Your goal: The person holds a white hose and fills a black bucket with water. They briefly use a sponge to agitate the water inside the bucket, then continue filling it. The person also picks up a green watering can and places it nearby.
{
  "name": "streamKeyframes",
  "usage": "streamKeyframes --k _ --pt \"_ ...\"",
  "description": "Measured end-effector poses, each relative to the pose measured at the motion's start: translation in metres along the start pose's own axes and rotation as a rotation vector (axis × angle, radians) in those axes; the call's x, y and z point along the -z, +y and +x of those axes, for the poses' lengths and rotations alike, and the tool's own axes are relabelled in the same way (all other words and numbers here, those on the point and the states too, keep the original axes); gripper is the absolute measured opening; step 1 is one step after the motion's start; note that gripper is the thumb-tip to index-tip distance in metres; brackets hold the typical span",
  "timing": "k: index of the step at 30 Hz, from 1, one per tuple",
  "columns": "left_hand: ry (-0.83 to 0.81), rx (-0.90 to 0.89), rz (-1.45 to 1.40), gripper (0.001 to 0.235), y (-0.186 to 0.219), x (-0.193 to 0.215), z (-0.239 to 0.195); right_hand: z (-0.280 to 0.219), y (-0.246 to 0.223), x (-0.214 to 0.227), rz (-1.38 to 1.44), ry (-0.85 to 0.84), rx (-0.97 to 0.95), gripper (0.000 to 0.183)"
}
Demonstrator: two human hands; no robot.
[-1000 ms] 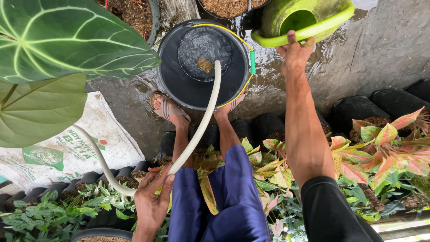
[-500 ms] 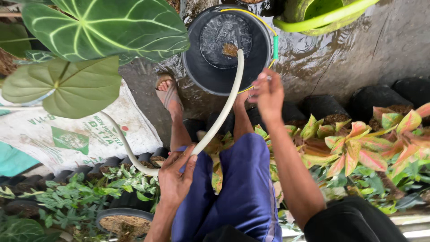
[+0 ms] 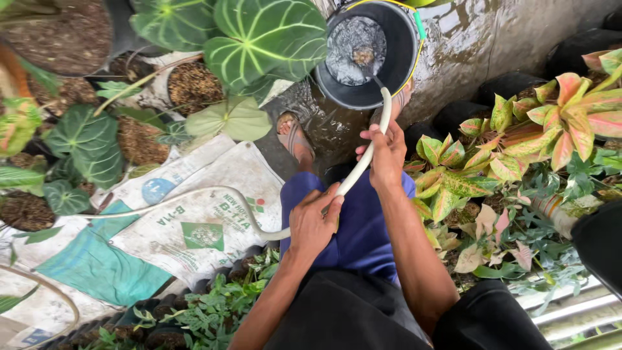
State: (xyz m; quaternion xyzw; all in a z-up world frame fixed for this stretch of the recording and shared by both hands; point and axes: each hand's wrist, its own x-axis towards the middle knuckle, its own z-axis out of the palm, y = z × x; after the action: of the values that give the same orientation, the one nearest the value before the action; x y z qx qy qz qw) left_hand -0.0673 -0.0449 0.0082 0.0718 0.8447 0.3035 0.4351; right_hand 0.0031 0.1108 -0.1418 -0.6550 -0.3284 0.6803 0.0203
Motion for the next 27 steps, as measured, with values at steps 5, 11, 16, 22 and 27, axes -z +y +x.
streamKeyframes --k 5,11,16,22,27 --pt "-0.022 -0.105 -0.018 0.033 -0.008 0.026 -0.044 -0.058 -0.014 0.003 0.078 -0.058 -0.044 0.058" --pt "-0.166 0.08 -0.319 0.036 -0.02 0.03 -0.068 -0.083 -0.024 0.017 0.103 -0.13 -0.1 0.065" --pt "-0.186 0.11 -0.265 0.037 -0.016 0.033 -0.079 -0.082 -0.007 0.029 0.186 -0.163 -0.164 0.067" --pt "-0.111 0.03 -0.183 0.038 -0.007 0.042 -0.106 -0.097 -0.014 0.034 0.262 -0.285 -0.233 0.07" --pt "-0.015 -0.021 -0.165 0.037 0.003 0.042 -0.118 -0.106 -0.043 0.027 0.159 -0.347 -0.247 0.064"
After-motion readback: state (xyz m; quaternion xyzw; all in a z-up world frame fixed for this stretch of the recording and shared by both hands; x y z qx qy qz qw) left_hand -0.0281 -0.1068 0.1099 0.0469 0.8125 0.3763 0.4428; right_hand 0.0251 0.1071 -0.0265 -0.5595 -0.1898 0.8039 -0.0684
